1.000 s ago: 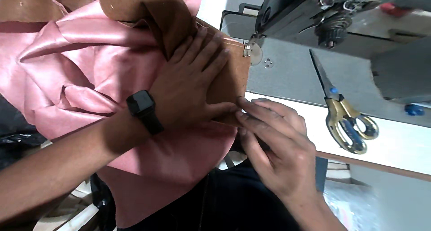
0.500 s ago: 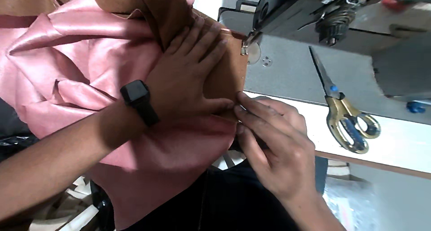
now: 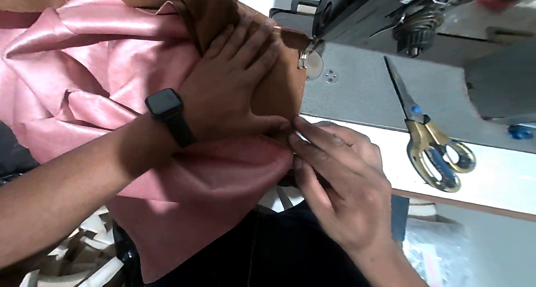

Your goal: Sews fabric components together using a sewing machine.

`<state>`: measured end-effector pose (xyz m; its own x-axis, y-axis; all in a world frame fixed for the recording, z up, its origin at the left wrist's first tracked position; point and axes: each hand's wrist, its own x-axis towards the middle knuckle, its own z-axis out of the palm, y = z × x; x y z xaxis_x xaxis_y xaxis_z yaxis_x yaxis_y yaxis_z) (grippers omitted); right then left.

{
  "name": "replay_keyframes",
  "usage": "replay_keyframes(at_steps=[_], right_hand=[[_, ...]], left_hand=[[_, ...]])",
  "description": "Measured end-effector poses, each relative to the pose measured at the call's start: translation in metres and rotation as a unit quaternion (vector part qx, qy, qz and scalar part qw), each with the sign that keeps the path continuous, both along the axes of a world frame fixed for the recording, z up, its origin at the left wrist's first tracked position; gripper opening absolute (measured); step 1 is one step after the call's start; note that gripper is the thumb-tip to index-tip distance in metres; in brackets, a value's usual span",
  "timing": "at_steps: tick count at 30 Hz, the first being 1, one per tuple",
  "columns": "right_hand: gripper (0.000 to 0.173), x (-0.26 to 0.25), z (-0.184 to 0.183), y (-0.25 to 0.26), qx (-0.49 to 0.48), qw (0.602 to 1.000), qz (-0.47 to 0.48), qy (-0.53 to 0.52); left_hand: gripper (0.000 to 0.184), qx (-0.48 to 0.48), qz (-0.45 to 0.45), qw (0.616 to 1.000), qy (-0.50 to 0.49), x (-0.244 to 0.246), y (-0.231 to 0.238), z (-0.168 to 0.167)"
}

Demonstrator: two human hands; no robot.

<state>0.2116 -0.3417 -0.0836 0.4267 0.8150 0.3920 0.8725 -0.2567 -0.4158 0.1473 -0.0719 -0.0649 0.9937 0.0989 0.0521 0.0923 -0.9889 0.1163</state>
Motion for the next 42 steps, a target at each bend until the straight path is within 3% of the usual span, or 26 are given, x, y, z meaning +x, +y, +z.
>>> replay_keyframes(at_steps=[10, 25, 28, 30, 33, 35, 39, 42], right_hand=[[0.023, 0.001, -0.002, -0.003, 0.020, 1.000, 0.018, -0.001], [0.030, 0.003, -0.002, -0.004, -0.007, 0.998, 0.044, -0.036], [0.034, 0.001, -0.004, -0.004, -0.005, 0.998, 0.037, -0.040], [0.035, 0.000, -0.005, -0.004, -0.004, 0.999, 0.032, -0.043], [0.035, 0.000, -0.007, -0.004, -0.003, 0.998, 0.034, -0.047], [0.033, 0.000, -0.007, -0.004, -0.005, 0.998, 0.040, -0.048], [0.031, 0.001, -0.007, -0.004, -0.005, 0.998, 0.046, -0.052], [0.031, 0.002, -0.008, -0.003, -0.007, 0.997, 0.045, -0.055]], left_hand=[[0.129, -0.003, -0.001, 1.000, -0.001, 0.007, 0.006, 0.001], [0.125, 0.009, -0.016, 1.000, -0.006, 0.018, 0.014, 0.004], [0.106, -0.037, -0.067, 0.994, -0.081, 0.014, 0.016, 0.006], [0.076, -0.093, -0.163, 0.971, -0.147, 0.007, 0.015, 0.012], [0.028, -0.118, -0.309, 0.933, -0.144, 0.003, 0.016, 0.012], [0.020, -0.123, -0.330, 0.926, -0.135, 0.002, 0.017, 0.008], [0.022, -0.107, -0.331, 0.925, -0.151, 0.004, 0.014, 0.007], [0.023, -0.093, -0.343, 0.894, -0.273, 0.031, 0.021, -0.033]])
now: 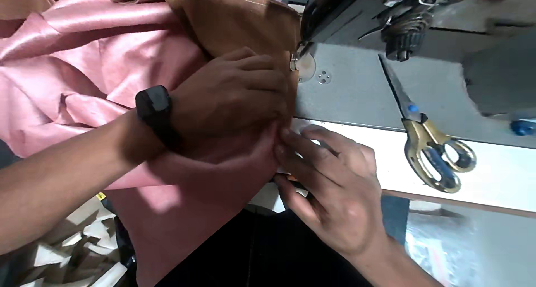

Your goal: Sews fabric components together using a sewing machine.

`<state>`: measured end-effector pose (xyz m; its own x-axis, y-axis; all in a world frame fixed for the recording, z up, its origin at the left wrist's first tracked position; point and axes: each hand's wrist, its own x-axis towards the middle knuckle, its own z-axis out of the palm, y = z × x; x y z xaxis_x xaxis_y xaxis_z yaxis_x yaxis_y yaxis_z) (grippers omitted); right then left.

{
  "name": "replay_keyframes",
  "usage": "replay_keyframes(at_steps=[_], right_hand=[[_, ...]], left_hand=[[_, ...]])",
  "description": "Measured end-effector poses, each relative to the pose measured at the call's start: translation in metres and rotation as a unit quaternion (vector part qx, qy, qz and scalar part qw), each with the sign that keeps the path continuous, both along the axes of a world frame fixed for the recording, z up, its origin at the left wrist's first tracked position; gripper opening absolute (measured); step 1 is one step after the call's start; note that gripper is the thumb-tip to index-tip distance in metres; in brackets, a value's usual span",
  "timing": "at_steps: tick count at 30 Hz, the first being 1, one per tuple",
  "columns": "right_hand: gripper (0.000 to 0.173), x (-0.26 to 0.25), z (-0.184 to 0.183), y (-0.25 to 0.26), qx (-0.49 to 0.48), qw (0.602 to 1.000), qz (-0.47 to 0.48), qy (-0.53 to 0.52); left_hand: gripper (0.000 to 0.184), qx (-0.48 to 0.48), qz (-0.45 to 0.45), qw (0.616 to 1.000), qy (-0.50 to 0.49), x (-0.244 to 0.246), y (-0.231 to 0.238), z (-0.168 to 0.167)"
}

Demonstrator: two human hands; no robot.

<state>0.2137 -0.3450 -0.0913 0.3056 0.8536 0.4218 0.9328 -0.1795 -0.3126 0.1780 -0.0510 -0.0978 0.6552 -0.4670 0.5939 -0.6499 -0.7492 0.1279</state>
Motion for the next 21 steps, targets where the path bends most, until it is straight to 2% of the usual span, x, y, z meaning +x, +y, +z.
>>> replay_keyframes(at_steps=[1, 4, 5, 14, 18, 21], right_hand=[[0.030, 0.000, 0.000, 0.000, -0.004, 1.000, -0.001, 0.000], [0.031, -0.001, 0.001, 0.001, -0.008, 1.000, -0.007, -0.002], [0.032, -0.001, 0.001, 0.001, -0.009, 1.000, -0.009, -0.003], [0.037, -0.003, 0.004, 0.003, -0.023, 0.999, -0.029, -0.001], [0.039, -0.003, 0.006, 0.003, -0.036, 0.999, -0.032, 0.012], [0.044, -0.003, 0.007, 0.005, -0.056, 0.998, -0.037, 0.006]], left_hand=[[0.023, -0.015, 0.003, 0.999, -0.031, 0.007, 0.000, -0.009], [0.022, 0.031, 0.042, 0.994, 0.097, -0.016, -0.015, 0.038], [0.021, 0.042, 0.043, 0.992, 0.115, -0.019, -0.017, 0.043], [0.025, 0.049, 0.039, 0.987, 0.147, -0.019, -0.015, 0.045], [0.030, 0.066, 0.078, 0.979, 0.174, -0.031, -0.019, 0.051], [0.033, 0.077, 0.151, 0.965, 0.199, -0.048, -0.026, 0.053]])
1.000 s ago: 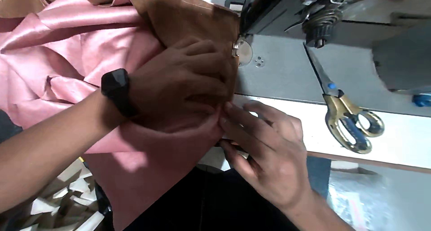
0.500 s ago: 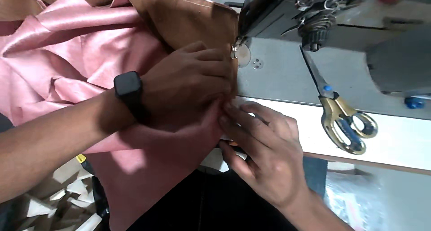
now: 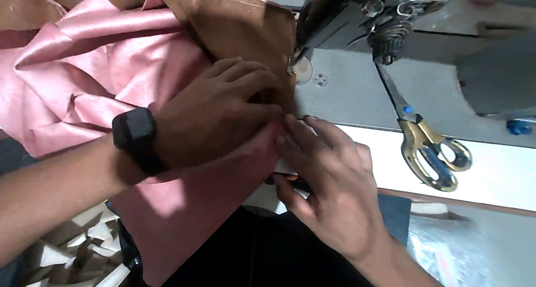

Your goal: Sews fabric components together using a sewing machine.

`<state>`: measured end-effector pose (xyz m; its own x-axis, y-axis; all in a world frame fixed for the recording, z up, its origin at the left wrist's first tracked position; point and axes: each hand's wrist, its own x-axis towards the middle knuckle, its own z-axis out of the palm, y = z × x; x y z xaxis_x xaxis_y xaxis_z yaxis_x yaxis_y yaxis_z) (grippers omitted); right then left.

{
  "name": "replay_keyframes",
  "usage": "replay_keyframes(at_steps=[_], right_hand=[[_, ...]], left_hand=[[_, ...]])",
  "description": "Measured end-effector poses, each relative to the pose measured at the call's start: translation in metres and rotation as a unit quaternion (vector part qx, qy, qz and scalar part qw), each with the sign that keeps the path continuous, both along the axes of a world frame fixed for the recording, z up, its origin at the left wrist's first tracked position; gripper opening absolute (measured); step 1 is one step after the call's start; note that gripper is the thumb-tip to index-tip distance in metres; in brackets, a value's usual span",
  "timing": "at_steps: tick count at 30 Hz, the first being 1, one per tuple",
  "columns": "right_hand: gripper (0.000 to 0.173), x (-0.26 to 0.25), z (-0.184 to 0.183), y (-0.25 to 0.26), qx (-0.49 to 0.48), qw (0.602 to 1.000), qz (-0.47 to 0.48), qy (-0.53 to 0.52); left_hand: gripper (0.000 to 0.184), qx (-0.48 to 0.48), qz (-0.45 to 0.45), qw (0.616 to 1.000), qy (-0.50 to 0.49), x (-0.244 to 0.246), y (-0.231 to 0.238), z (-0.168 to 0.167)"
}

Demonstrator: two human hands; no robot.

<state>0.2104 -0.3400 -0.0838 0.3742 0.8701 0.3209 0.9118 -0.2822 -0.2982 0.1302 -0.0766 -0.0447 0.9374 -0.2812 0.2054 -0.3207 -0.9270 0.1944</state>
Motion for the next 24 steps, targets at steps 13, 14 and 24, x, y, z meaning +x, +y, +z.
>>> replay_keyframes(at_steps=[13, 14, 24], right_hand=[[0.053, 0.003, 0.006, 0.003, -0.014, 1.000, 0.004, 0.002], [0.054, 0.003, 0.006, 0.003, -0.016, 1.000, 0.004, 0.001], [0.055, 0.003, 0.005, 0.004, -0.015, 1.000, -0.005, 0.011]], left_hand=[[0.060, -0.047, 0.043, 0.997, 0.044, -0.011, 0.013, -0.016], [0.063, -0.042, 0.042, 0.997, 0.043, -0.010, 0.013, -0.016], [0.066, -0.027, 0.037, 0.998, 0.042, -0.002, 0.019, -0.017]])
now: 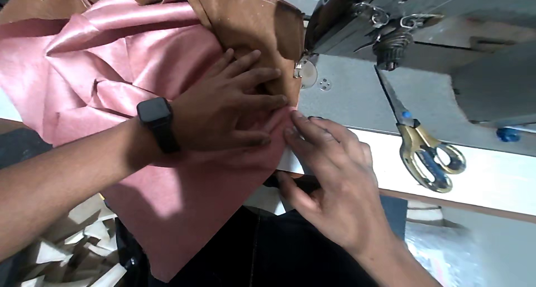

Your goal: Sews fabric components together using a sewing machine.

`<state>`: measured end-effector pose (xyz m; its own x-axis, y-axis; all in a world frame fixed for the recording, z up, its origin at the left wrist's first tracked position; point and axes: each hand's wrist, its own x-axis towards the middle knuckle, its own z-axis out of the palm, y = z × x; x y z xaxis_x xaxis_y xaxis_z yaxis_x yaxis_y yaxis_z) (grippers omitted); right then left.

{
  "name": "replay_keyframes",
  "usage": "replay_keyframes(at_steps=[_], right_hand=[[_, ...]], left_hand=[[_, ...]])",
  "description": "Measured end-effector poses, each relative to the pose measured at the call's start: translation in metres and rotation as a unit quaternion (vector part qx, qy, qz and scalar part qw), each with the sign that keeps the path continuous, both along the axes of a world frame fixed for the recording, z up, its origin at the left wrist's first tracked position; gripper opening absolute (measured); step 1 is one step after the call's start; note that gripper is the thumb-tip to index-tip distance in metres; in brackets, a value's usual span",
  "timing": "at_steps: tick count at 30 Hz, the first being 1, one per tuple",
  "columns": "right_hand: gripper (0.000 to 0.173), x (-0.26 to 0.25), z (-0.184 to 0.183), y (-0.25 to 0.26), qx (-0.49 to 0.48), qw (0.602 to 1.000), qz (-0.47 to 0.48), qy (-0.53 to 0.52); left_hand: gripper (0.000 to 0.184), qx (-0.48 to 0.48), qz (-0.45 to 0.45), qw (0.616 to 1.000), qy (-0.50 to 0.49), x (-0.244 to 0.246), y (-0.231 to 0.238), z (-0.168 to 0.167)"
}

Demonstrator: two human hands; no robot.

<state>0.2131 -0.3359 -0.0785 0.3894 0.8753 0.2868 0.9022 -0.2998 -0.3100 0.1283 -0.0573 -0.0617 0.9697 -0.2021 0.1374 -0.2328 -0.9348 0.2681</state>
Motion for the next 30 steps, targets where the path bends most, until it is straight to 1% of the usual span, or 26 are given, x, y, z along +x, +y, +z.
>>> replay_keyframes(at_steps=[4, 7, 12, 16, 18, 23, 26, 30], right_hand=[[0.055, 0.000, -0.001, 0.000, 0.001, 1.000, -0.002, -0.001], [0.053, 0.003, 0.001, -0.002, 0.003, 1.000, 0.008, 0.018], [0.039, 0.013, 0.005, -0.017, 0.085, 0.990, 0.047, 0.102], [0.032, 0.022, 0.005, -0.036, 0.131, 0.984, 0.037, 0.118], [0.033, 0.022, 0.005, -0.038, 0.118, 0.987, 0.036, 0.101], [0.045, 0.006, 0.006, -0.007, 0.003, 0.998, 0.062, 0.002], [0.046, 0.003, 0.005, 0.004, -0.012, 0.998, 0.068, -0.007], [0.041, 0.004, 0.005, 0.006, 0.003, 0.998, 0.065, 0.005]], left_hand=[[0.067, 0.002, -0.003, 1.000, -0.002, 0.003, 0.002, 0.001], [0.066, 0.002, -0.003, 1.000, -0.003, 0.005, 0.003, 0.001], [0.068, 0.003, -0.001, 1.000, -0.008, 0.008, 0.005, 0.001], [0.067, 0.001, -0.004, 1.000, -0.012, 0.012, 0.008, -0.001], [0.068, 0.002, -0.004, 1.000, -0.010, 0.013, 0.009, -0.001], [0.069, 0.004, -0.008, 1.000, -0.004, 0.017, 0.012, 0.001], [0.068, 0.019, -0.011, 1.000, -0.004, 0.019, 0.014, 0.001], [0.064, 0.026, -0.015, 1.000, 0.001, 0.020, 0.016, 0.002]])
